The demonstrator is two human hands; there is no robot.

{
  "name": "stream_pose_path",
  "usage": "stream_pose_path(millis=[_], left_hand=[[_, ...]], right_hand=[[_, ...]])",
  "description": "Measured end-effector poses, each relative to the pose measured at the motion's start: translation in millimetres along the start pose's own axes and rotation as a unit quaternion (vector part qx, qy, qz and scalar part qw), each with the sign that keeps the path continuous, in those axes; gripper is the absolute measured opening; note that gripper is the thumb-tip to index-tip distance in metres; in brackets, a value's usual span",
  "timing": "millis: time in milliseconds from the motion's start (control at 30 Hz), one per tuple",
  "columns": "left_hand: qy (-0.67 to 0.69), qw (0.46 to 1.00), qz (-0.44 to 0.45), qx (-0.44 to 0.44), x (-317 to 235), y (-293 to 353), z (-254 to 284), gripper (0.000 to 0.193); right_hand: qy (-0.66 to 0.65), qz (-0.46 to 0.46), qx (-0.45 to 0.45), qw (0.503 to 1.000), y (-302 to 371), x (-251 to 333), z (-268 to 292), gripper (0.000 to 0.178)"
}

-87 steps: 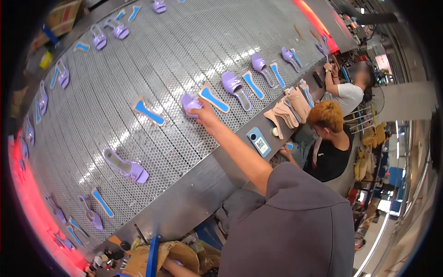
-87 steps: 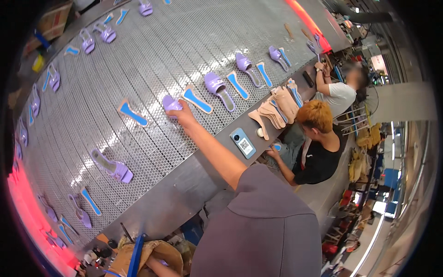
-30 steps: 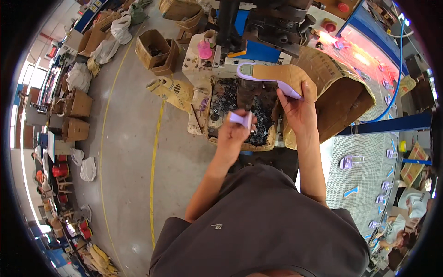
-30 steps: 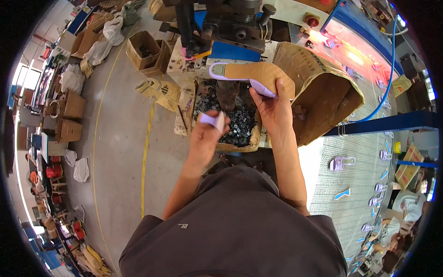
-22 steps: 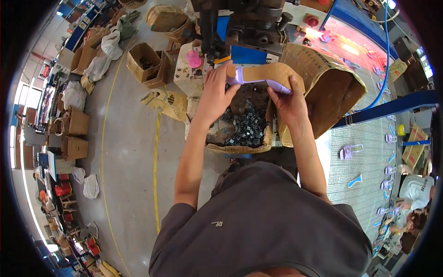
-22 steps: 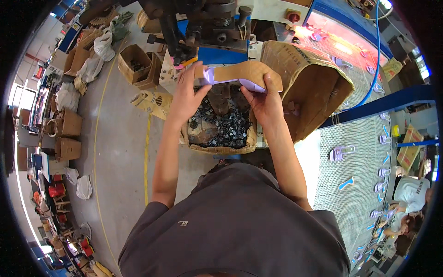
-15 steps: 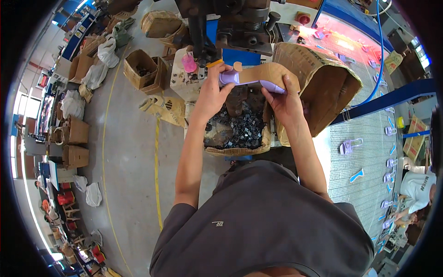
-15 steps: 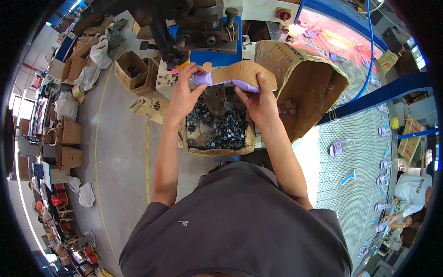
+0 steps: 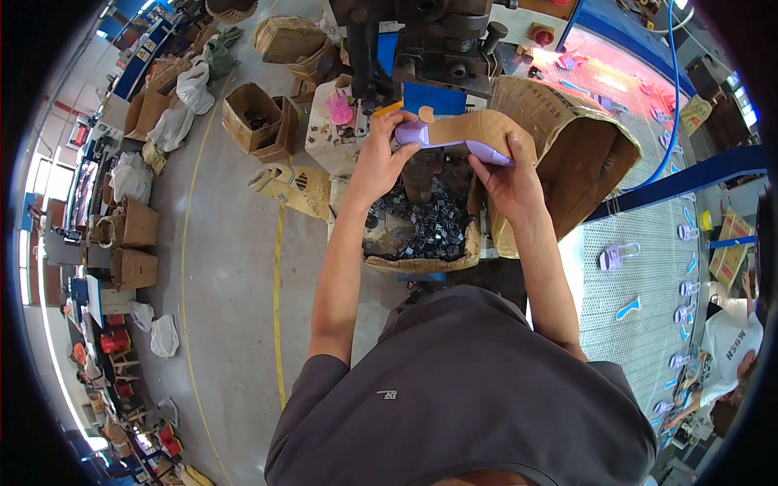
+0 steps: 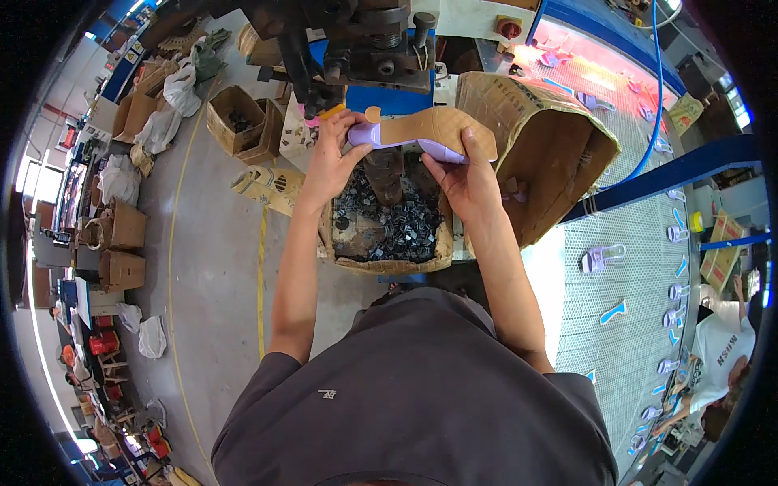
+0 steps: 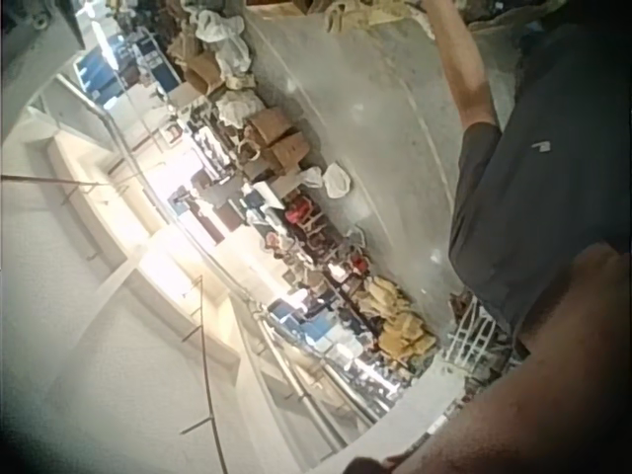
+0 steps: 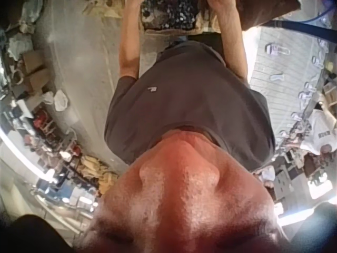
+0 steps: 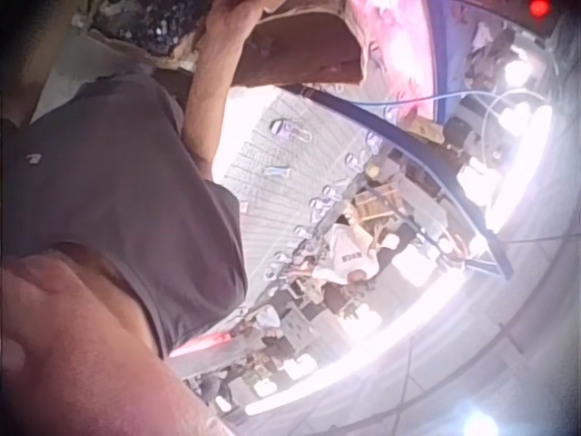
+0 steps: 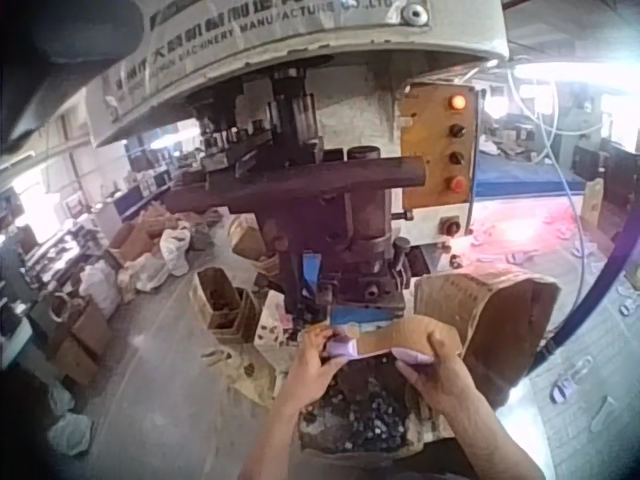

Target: The person assembles purple slipper sandals by attaching a beige sole to a purple upper using a manual press machine. They pick up the components, place them into the press, operate the lever to bond them, and then place the finished slipper onto a perforated metal conveyor belt.

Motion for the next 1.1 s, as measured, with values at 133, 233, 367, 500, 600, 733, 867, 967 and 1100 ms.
stream_pose_path(millis=[133, 233, 367, 500, 600, 733, 867, 967, 1100], left_hand=[[0.040, 0.999, -0.007, -0.014, 0.3, -1.2, 2.1, 0.063], [0.129, 0.992, -0.011, -0.002, 9.0, -3.2, 3.8, 0.065], [0.143, 0.989, -0.037, -0.015, 15.3, -8.1, 4.8, 0.064], [0.132, 0.990, -0.046, -0.014, 23.1, -13.3, 3.9, 0.062], [0.159, 0.987, -0.029, -0.007, 27.1, -8.7, 9.1, 0.062], [0.193, 0.980, -0.038, -0.031, 27.6, -6.9, 12.2, 0.063], [0.219, 0.975, -0.045, -0.012, 33.5, -12.4, -0.4, 0.061], [0.279, 0.959, -0.050, -0.025, 45.9, -11.1, 0.9, 0.065], [0.282, 0.959, -0.033, -0.015, 41.1, -12.9, -8.1, 0.065]], right_hand=[[0.012, -0.005, -0.010, 1.000, -2.0, 2.8, -8.2, 0.046], [0.019, -0.012, -0.007, 1.000, -6.1, 3.0, -15.5, 0.046], [0.012, -0.021, -0.008, 1.000, -11.6, 2.9, -19.5, 0.045], [0.006, -0.024, -0.015, 1.000, -8.4, 2.5, -17.7, 0.044], [0.026, -0.013, -0.005, 1.000, -9.5, -4.9, -15.8, 0.049], [0.037, -0.064, 0.056, 0.996, -8.2, -11.6, -17.9, 0.064], [0.104, -0.053, 0.017, 0.993, 27.4, -14.4, 16.4, 0.073], [0.169, -0.081, 0.087, 0.978, 59.2, -52.6, 58.2, 0.071], [0.474, -0.165, 0.174, 0.847, 130.2, -96.6, 139.1, 0.071]])
Point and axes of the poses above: each hand's wrist, its own y-axis away from the middle knuckle, its own z-axis out of the back of the hand, x = y × z, the point moved 6 cm from there along -y, towards the middle knuckle, and after that the axes turned 15 degrees about z, right-handed, at the moved point
